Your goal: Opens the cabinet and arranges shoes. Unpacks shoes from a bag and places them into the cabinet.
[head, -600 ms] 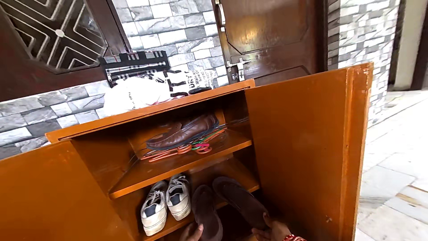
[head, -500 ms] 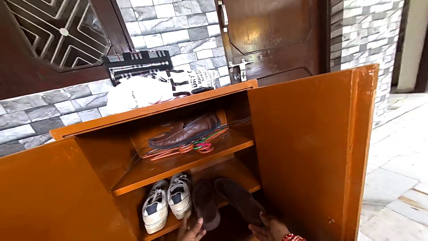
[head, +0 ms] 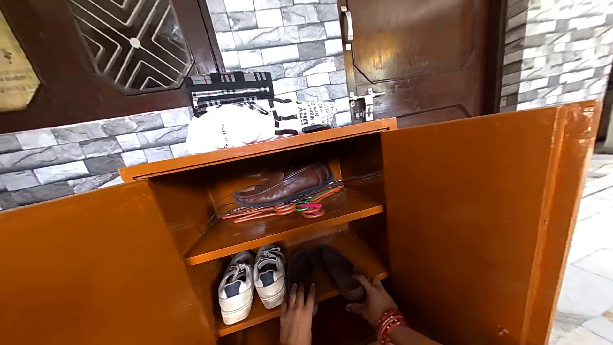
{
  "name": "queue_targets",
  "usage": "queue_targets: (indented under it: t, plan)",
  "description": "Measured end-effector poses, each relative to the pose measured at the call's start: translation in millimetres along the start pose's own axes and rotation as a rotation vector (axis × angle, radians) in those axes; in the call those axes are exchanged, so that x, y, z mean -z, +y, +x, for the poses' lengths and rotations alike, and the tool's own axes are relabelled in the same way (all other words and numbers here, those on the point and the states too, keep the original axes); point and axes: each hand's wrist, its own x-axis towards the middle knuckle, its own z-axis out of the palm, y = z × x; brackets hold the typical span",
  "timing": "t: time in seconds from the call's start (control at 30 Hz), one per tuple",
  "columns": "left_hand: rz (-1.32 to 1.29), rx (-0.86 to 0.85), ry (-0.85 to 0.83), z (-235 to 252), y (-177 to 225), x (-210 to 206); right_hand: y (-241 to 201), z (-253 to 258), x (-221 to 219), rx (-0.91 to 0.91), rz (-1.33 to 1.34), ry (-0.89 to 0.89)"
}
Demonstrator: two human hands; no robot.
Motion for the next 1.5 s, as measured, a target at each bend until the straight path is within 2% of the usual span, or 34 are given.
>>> queue_targets:
  t: [0.1,0.2,0.27,0.37,0.47,0.67,0.97,1.5]
  plan:
    - [0.081,0.015,-0.119,7.9,16.0,6.9,-8.9,7.7,6.9,0.126,-0.358,0.041]
    - [0.044,0.097,-0.311,14.3,28.3,22.9,-16.9,20.1,5.9,0.335,-0.487,-0.101]
    - [0.015,0.126,-0.417,21.9,30.1,32.9,-31.3,25.9,0.2,0.401,-0.534,-0.208]
    - [-0.04,0.153,-0.504,33.4,26.1,38.9,-57.5,30.1,-13.9,0.394,-0.6,-0.298]
    - [-0.064,0.171,-0.562,47.0,18.4,38.6,-70.6,36.1,-23.5,0.352,-0.589,-0.281]
    - [-0.059,0.203,-0.587,63.8,18.7,32.1,-61.6,48.1,-16.6,0.322,-0.54,-0.29]
    - [-0.088,0.166,-0.6,79.7,-3.2,13.3,-47.0,52.9,-16.3,0.339,-0.498,-0.255]
    - [-0.086,0.227,-0.56,97.0,0.4,4.6,-53.8,71.7,-26.6,0.325,-0.453,-0.205]
